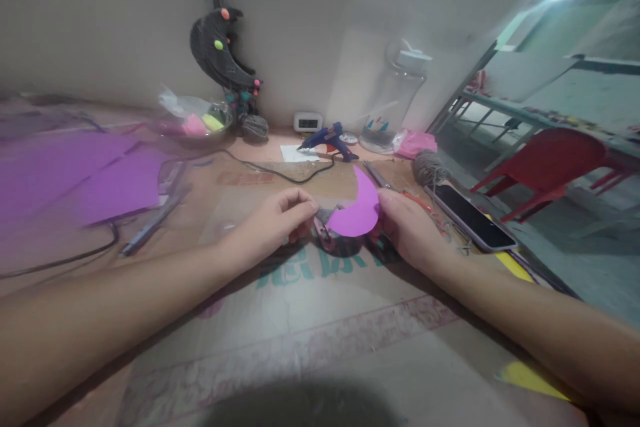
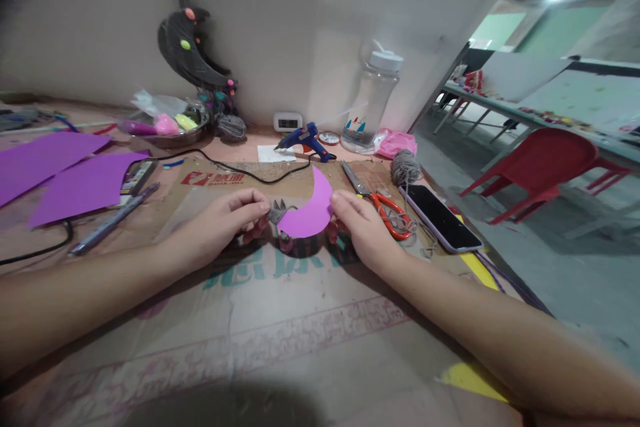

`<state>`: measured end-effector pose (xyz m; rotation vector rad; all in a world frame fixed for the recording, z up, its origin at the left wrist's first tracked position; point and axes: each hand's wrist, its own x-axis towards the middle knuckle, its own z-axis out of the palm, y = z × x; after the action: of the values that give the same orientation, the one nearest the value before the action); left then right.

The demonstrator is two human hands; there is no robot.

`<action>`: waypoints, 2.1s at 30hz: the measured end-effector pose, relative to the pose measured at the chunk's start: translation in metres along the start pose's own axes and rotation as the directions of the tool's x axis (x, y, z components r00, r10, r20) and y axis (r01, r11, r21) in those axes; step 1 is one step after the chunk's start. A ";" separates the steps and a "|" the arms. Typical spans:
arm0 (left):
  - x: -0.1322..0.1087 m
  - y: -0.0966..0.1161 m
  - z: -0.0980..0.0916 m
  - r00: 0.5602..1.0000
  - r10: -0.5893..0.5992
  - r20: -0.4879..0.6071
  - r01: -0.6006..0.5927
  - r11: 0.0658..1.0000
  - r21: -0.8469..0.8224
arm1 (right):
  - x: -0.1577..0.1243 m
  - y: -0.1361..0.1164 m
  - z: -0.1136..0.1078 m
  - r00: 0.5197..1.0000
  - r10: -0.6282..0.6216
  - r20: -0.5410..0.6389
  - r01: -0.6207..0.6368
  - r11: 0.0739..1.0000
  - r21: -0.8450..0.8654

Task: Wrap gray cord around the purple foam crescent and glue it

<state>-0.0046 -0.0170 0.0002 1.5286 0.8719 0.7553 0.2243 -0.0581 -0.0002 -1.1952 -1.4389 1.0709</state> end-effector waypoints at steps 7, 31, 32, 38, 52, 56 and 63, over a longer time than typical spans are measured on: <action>-0.001 0.001 0.001 0.994 0.105 -0.023 -0.104 0.994 0.027 | -0.002 -0.004 0.004 0.983 0.160 0.092 -0.153 0.985 -0.080; -0.015 0.010 0.006 0.973 0.196 0.123 -0.223 0.936 0.273 | -0.015 -0.004 0.019 0.834 -0.222 0.505 0.540 0.511 -0.668; -0.015 0.009 0.005 0.974 0.192 0.118 -0.217 0.938 0.270 | -0.013 -0.001 0.018 0.840 -0.257 0.478 0.538 0.502 -0.677; -0.013 0.003 0.004 0.982 0.158 0.104 -0.176 0.963 0.205 | -0.007 0.004 0.013 0.755 -0.404 0.517 0.653 0.385 -0.652; -0.011 0.004 0.003 0.980 0.116 0.160 -0.166 0.923 0.348 | -0.025 -0.018 0.009 0.693 -0.559 0.456 0.666 0.254 -0.701; -0.014 0.007 0.004 0.969 0.147 0.200 -0.219 0.888 0.404 | -0.016 -0.011 0.006 0.680 -0.588 0.438 0.638 0.179 -0.749; -0.012 0.004 0.004 0.941 0.171 0.294 -0.296 0.835 0.463 | -0.014 -0.010 0.009 0.693 -0.540 0.478 0.634 0.139 -0.761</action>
<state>-0.0069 -0.0298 0.0040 2.1788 0.7335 0.5141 0.2149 -0.0737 0.0064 -1.0092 -2.4192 -0.3915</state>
